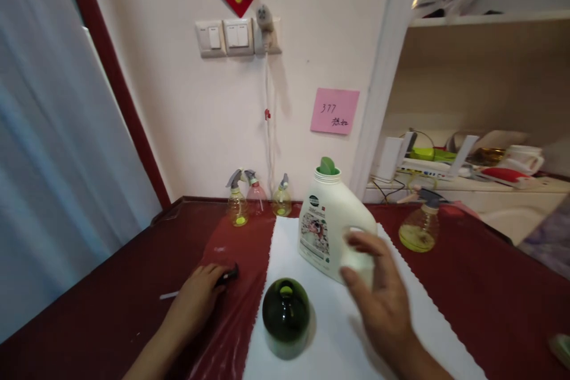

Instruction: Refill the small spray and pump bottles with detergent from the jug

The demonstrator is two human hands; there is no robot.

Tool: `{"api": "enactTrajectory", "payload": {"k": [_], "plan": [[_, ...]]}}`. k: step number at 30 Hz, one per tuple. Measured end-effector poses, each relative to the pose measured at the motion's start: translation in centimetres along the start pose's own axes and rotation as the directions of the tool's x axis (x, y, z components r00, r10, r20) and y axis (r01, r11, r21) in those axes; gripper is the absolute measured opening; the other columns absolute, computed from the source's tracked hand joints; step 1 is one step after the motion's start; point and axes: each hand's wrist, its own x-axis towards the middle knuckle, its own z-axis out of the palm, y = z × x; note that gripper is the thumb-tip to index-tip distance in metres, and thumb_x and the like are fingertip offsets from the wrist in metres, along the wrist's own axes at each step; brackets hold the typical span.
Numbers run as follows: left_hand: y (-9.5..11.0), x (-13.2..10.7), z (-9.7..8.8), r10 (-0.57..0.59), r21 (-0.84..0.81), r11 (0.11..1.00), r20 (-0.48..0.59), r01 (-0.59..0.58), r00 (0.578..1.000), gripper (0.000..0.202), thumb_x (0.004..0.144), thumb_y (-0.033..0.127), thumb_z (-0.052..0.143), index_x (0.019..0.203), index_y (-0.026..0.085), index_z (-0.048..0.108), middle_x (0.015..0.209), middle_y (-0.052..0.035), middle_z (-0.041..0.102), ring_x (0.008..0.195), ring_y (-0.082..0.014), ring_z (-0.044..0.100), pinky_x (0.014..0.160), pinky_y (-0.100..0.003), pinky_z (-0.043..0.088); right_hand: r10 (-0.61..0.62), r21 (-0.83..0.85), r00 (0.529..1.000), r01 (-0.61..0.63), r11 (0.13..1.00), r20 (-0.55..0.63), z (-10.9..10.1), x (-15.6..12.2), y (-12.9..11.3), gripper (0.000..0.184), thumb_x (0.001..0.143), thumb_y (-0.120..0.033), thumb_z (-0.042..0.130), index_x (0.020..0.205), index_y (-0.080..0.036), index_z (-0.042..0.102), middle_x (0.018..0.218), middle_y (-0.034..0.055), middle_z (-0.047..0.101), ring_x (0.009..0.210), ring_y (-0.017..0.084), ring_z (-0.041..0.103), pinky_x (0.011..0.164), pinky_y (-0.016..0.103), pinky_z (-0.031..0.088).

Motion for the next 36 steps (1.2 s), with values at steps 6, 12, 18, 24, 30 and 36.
{"api": "enactTrajectory", "payload": {"k": [6,12,18,24,30,36], "plan": [[0.6,-0.1,-0.9,-0.004,-0.121,0.993,-0.118,-0.01,0.993,0.034,0.086,0.036,0.055,0.109,0.022,0.074,0.117,-0.013,0.076,0.11,-0.0348,0.069,0.101,-0.05,0.049,0.313,0.097,0.778,-0.429,0.898,0.545,3.7,-5.9,0.5,0.106,0.06,-0.051,0.086,0.149,-0.027,0.034,0.156,0.0111,0.039,0.144,0.036,0.036,0.12,0.053,0.029],[6.8,-1.8,-5.5,-0.228,-0.609,0.793,-0.302,-0.003,0.926,0.051,0.078,0.059,0.072,0.118,0.027,0.066,0.12,-0.0071,0.074,0.112,-0.0293,0.068,0.102,-0.04,0.052,0.405,-0.036,0.643,-0.506,0.862,0.65,5.3,-6.6,0.6,0.117,0.051,-0.025,0.09,0.152,-0.019,0.031,0.155,0.0176,0.041,0.144,0.035,0.038,0.121,0.051,0.028],[14.8,-2.7,-8.5,-0.386,-0.926,0.311,-0.329,-0.214,0.862,0.049,0.067,0.052,0.088,0.106,0.029,0.069,0.112,-0.0015,0.077,0.106,-0.0236,0.073,0.081,-0.023,0.062,0.359,-0.017,0.665,-0.462,0.887,0.655,5.1,-6.5,0.5,0.112,0.052,-0.022,0.089,0.151,-0.019,0.036,0.152,0.0166,0.047,0.141,0.037,0.042,0.119,0.056,0.031],[17.9,-2.1,-7.1,-0.362,-0.938,0.254,-0.318,-0.236,0.876,0.049,0.063,0.049,0.091,0.102,0.028,0.07,0.112,0.0,0.078,0.101,-0.0224,0.076,0.078,-0.021,0.064,0.318,-0.014,0.673,-0.415,0.91,0.668,5.3,-6.7,1.1,0.116,0.051,-0.024,0.091,0.152,-0.021,0.035,0.153,0.0184,0.046,0.141,0.038,0.043,0.118,0.057,0.032],[16.3,-2.0,-1.5,-0.349,-0.981,0.182,-0.126,-0.065,0.929,0.052,0.068,0.05,0.088,0.11,0.03,0.066,0.113,-0.0011,0.078,0.105,-0.0253,0.075,0.085,-0.032,0.064,0.354,-0.04,0.65,-0.445,0.895,0.673,5.2,-6.0,0.6,0.117,0.048,-0.022,0.092,0.151,-0.015,0.037,0.153,0.0207,0.046,0.141,0.037,0.043,0.118,0.054,0.033],[13.7,-3.4,2.8,-0.262,-0.942,0.331,-0.041,0.049,0.964,0.049,0.069,0.049,0.087,0.111,0.029,0.071,0.117,-0.0039,0.077,0.112,-0.0272,0.07,0.095,-0.033,0.058,0.319,-0.01,0.667,-0.423,0.906,0.673,5.2,-5.6,0.7,0.115,0.047,-0.027,0.092,0.15,-0.018,0.039,0.151,0.02,0.048,0.138,0.04,0.046,0.115,0.058,0.037]]}}
